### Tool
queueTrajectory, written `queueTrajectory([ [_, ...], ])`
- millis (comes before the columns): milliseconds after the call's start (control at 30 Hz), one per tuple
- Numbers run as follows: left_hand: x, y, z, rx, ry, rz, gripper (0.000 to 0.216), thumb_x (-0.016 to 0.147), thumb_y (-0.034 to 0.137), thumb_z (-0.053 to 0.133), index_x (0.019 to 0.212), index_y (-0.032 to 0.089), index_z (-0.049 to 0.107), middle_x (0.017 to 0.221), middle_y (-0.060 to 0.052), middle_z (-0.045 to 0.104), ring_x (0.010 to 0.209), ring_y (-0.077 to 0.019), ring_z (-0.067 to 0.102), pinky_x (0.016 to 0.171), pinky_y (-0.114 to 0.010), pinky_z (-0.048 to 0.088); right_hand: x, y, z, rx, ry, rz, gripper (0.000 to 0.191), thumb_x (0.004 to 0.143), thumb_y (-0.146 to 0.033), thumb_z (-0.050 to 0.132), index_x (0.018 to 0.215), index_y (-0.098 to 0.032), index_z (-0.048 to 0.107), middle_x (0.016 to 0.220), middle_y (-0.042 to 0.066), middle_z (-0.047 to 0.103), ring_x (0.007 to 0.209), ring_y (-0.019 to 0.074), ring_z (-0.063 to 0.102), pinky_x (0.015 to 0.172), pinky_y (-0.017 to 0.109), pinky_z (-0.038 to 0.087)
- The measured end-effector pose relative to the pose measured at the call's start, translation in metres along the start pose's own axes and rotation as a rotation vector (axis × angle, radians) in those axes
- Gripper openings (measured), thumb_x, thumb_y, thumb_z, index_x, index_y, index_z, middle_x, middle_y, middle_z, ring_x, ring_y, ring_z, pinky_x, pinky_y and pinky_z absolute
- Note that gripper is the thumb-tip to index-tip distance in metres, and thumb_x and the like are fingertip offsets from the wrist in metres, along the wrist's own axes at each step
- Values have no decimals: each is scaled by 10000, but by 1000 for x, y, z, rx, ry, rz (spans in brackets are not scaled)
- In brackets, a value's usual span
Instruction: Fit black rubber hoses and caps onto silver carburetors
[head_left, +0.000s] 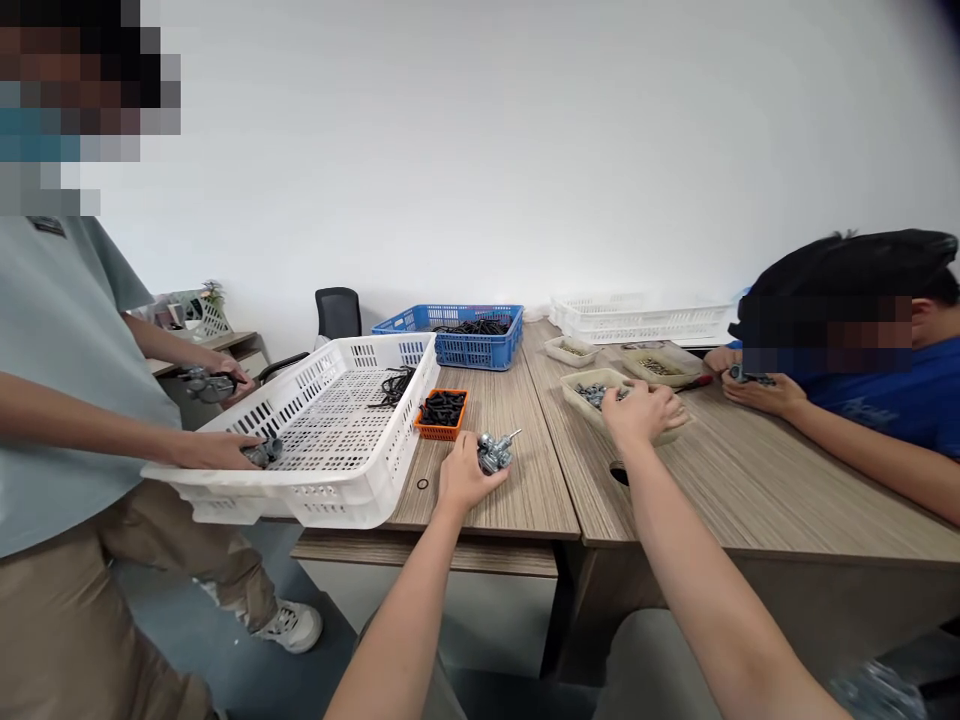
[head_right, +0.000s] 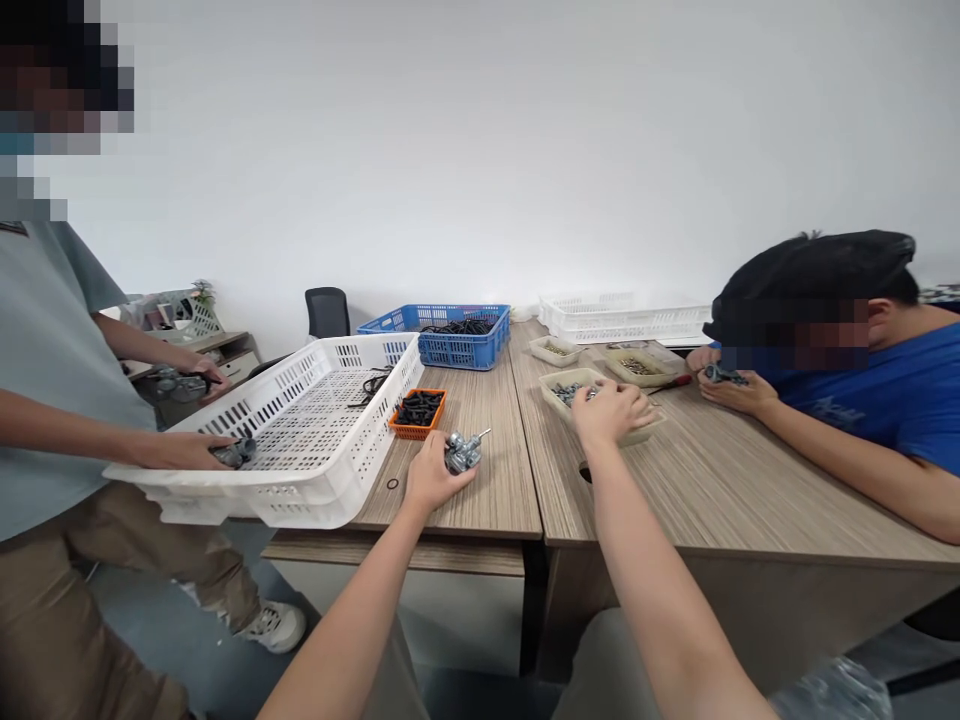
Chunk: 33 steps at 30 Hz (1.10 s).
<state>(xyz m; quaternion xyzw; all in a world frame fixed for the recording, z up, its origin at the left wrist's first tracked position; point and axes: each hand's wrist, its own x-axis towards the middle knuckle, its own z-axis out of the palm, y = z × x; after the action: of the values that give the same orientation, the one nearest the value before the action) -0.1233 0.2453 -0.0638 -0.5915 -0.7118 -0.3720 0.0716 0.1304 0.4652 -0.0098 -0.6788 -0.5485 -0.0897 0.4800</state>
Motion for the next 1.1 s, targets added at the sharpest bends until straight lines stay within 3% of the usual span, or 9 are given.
queueTrajectory([
  [133,0,1,-1,16,-5,-9,546,824,592,765,1166,252,508,1132,-41,640,1067,-245,694,833,-344,581,17,17,-1,-265,-545,110,626,873,-473,642,1314,-32,695,1394,366,555,1332,488,513,1156,694,230],
  [200,0,2,-1,23,-9,-17,545,829,605,757,1162,250,512,1131,-43,641,1067,-246,696,822,-341,581,21,17,-1,-288,-672,117,618,922,-493,593,1341,-51,693,1336,359,611,1282,483,567,1140,720,220],
  [367,0,4,-2,30,-18,-38,564,834,614,752,1194,245,522,1167,-50,645,1082,-248,701,820,-335,581,17,10,-8,-327,-688,61,602,1000,-479,469,1360,-46,680,1274,372,645,1258,466,594,1124,739,202],
  [533,0,4,-3,28,-31,-58,584,837,616,743,1220,235,523,1203,-62,641,1087,-253,704,828,-335,579,10,-12,-24,-443,-607,85,707,990,-408,523,1503,77,491,1343,434,575,1367,485,537,1193,726,126],
  [633,1,5,-4,27,-43,-68,588,835,610,744,1227,232,525,1214,-66,640,1069,-256,710,830,-344,581,6,-48,-36,-391,-640,-91,661,997,-348,537,1479,102,496,1380,450,543,1362,512,544,1161,741,227],
  [700,1,6,-4,25,-50,-75,585,837,608,740,1230,233,526,1217,-66,641,1058,-258,714,827,-349,580,-1,-84,-42,-268,-776,-305,582,1026,-356,509,1424,63,578,1332,406,611,1296,486,610,1125,693,347],
  [867,3,7,-6,21,-81,-111,598,819,626,744,1206,226,525,1220,-86,647,1071,-288,715,832,-372,579,-49,-191,-41,2,-967,-749,372,1022,-366,585,1369,-307,708,1352,54,727,1253,204,677,1050,268,496],
  [1000,6,5,-7,18,-124,-137,658,801,627,759,1259,223,512,1318,-127,636,1077,-306,722,809,-378,582,-99,-254,-30,-24,-1041,-856,301,997,-397,664,1197,-200,774,1228,109,767,1126,238,730,974,331,558],
  [1100,7,4,-9,17,-149,-138,795,777,591,786,1398,227,450,1510,-163,548,1124,-316,720,828,-386,590,-121,-276,-23,-104,-1072,-856,364,978,-428,730,1198,-139,741,1203,132,757,1091,247,735,958,416,594],
])
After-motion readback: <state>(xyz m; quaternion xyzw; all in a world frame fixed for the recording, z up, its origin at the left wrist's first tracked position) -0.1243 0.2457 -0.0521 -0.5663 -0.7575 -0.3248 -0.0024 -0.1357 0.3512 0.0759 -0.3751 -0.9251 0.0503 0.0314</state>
